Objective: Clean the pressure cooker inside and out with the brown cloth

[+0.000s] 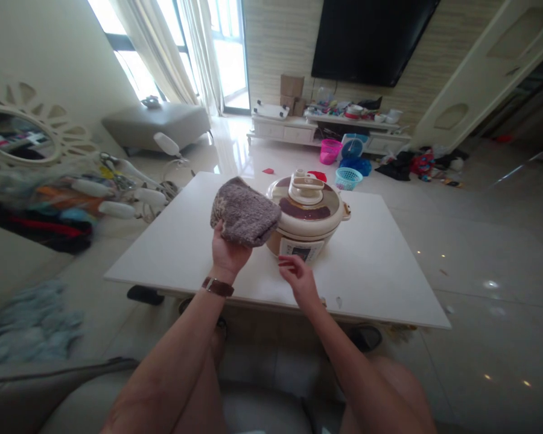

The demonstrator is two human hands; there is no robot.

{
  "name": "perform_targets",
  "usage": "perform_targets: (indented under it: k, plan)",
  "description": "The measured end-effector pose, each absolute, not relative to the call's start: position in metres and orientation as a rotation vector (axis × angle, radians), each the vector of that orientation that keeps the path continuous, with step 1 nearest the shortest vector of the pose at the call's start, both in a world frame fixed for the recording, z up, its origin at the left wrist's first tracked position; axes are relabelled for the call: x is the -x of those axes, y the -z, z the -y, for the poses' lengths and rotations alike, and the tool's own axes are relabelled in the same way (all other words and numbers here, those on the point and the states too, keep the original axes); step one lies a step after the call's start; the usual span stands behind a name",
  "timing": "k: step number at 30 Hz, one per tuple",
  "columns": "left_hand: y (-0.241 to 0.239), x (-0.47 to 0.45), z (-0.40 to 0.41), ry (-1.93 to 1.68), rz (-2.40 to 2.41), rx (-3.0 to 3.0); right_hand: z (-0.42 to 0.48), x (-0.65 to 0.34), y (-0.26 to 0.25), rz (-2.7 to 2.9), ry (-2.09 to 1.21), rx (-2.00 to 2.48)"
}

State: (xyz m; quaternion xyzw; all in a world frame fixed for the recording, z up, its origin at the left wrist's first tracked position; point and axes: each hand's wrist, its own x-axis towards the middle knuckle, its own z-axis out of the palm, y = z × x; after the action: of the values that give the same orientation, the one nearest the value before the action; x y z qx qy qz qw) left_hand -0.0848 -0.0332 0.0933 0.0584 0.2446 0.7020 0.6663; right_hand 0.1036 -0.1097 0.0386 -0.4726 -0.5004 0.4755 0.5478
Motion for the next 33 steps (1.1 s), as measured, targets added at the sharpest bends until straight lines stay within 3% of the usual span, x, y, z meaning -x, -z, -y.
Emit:
perform_targets:
  k: [4, 10, 18, 22, 26, 33]
  plan:
    - [-0.099, 0.055, 0.056, -1.387, -0.514, -0.132, 0.12, -0.086, -0.026, 1.269, -1.206, 0.979]
    - [-0.103, 0.029, 0.083, -1.03, -0.556, -0.122, 0.12, -0.096, -0.017, 0.928, -1.146, 1.023]
    - [-0.085, 0.027, 0.088, -0.766, -0.369, -0.546, 0.107, -0.125, -0.075, 0.553, -0.956, 0.889]
    - [-0.077, 0.025, 0.083, -0.539, -0.386, -0.75, 0.104, -0.181, -0.1, 0.575, -0.603, 0.91]
    - [-0.065, 0.022, 0.073, -0.485, -0.46, -0.908, 0.091, -0.212, -0.113, 0.811, -0.188, 1.167]
    - [-0.057, 0.017, 0.059, -0.655, -0.677, -0.864, 0.054, -0.143, -0.108, 1.723, -0.008, 1.51]
